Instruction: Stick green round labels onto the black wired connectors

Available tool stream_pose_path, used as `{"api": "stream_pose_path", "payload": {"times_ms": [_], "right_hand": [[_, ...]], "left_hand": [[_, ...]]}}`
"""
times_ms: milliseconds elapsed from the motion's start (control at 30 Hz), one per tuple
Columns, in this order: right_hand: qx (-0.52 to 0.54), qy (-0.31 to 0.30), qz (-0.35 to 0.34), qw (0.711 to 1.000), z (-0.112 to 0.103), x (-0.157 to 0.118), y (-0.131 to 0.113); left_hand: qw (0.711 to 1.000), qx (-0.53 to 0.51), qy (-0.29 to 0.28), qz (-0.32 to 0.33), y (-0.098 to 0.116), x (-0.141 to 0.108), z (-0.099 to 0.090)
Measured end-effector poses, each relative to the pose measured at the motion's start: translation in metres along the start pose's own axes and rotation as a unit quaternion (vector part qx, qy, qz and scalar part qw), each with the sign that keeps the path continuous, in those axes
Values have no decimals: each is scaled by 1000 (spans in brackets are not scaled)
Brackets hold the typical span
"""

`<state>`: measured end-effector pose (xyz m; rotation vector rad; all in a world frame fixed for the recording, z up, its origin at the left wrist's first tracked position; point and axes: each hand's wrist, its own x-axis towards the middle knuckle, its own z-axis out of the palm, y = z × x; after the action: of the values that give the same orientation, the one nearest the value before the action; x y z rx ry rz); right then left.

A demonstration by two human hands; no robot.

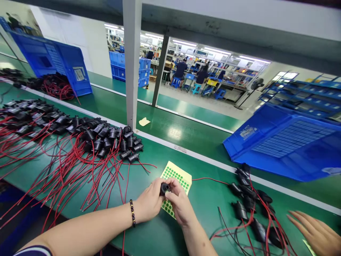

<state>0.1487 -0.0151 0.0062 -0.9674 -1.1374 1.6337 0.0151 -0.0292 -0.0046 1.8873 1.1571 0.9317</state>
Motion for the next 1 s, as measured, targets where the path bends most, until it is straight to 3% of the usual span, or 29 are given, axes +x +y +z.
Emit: {"api": "stream_pose_path", "payload": {"times_ms": [100,200,333,467,533,633,700,767,833,900,933,1000], "right_hand": [[-49,41,-18,998,-10,-2,-8],[-72,117,-27,990,-23,0,-14],[-79,140,-36,986,-29,3,-14],[-167,155,-84,970,-25,3,-7],[-213,172,-100,957,-25,3,-4],[-285,199,-129,929,-29,2,-3],[-368,213,-159,891,-37,1,-9],[-480,225,-171,830,-54,-1,-19],[-587,251,-128,759,-80,0,-33],[-650,301,-37,697,-111,0,-49],[-657,334,19,676,-128,-1,-56],[-650,364,63,664,-156,-4,-67]], "left_hand": [[997,-1,19,-74,13,6,-28],[989,72,25,-123,13,17,-73],[954,240,47,-172,-15,37,-127],[895,425,54,-124,-54,49,-148],[879,465,78,-70,-68,51,-149],[859,486,147,-62,-73,51,-145],[861,472,181,-53,-62,49,-136],[876,437,204,-27,-44,47,-123],[901,386,198,17,-24,42,-106],[932,318,160,62,-8,35,-87],[949,277,133,72,-1,32,-78],[980,179,70,59,9,24,-61]]}}
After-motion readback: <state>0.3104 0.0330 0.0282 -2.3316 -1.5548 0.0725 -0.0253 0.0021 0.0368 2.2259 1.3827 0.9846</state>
